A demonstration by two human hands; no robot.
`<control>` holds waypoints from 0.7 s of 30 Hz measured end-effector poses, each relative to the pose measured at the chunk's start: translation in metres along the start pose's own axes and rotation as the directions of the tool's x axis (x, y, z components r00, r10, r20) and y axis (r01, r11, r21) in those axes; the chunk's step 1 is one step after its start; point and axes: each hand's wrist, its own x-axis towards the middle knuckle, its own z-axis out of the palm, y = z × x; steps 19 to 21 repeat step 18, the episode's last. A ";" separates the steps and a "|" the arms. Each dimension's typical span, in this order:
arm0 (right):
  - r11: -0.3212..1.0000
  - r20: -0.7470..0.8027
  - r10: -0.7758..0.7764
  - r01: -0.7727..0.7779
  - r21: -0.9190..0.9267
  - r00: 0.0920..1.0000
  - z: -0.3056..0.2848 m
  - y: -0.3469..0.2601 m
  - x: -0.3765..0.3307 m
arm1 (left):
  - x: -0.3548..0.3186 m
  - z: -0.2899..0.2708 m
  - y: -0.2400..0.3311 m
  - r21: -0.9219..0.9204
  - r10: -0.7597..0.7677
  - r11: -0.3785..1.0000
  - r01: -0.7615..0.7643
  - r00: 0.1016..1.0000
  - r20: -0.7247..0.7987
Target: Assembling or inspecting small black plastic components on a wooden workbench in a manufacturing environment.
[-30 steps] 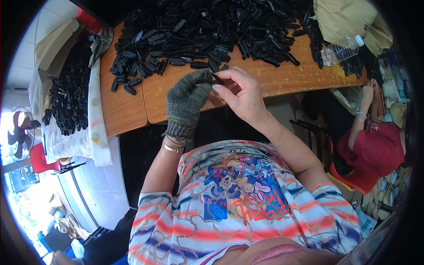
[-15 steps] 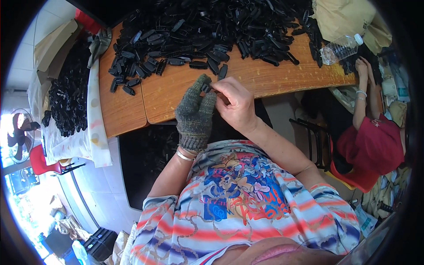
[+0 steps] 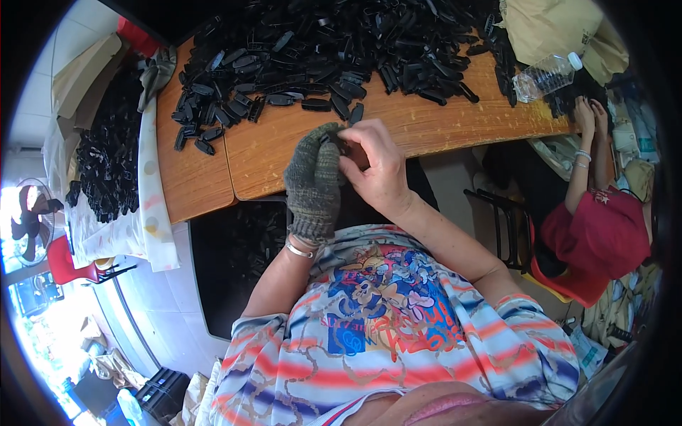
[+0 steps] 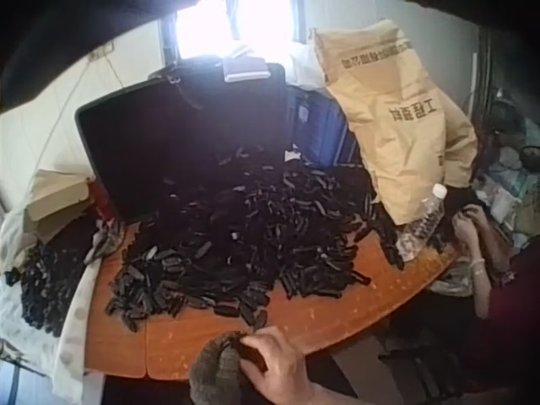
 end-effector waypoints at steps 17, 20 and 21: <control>0.939 0.466 0.161 -0.280 0.200 0.870 0.034 -0.029 -0.014 | -0.018 -0.067 -0.023 -0.469 -0.274 0.805 0.364 0.929 0.249; 0.873 0.695 0.206 -0.450 0.188 0.689 0.026 -0.036 -0.002 | -0.021 -0.085 -0.024 -0.357 -0.294 0.851 0.385 0.913 0.284; 0.873 0.695 0.206 -0.450 0.188 0.689 0.026 -0.036 -0.002 | -0.021 -0.085 -0.024 -0.357 -0.294 0.851 0.385 0.913 0.284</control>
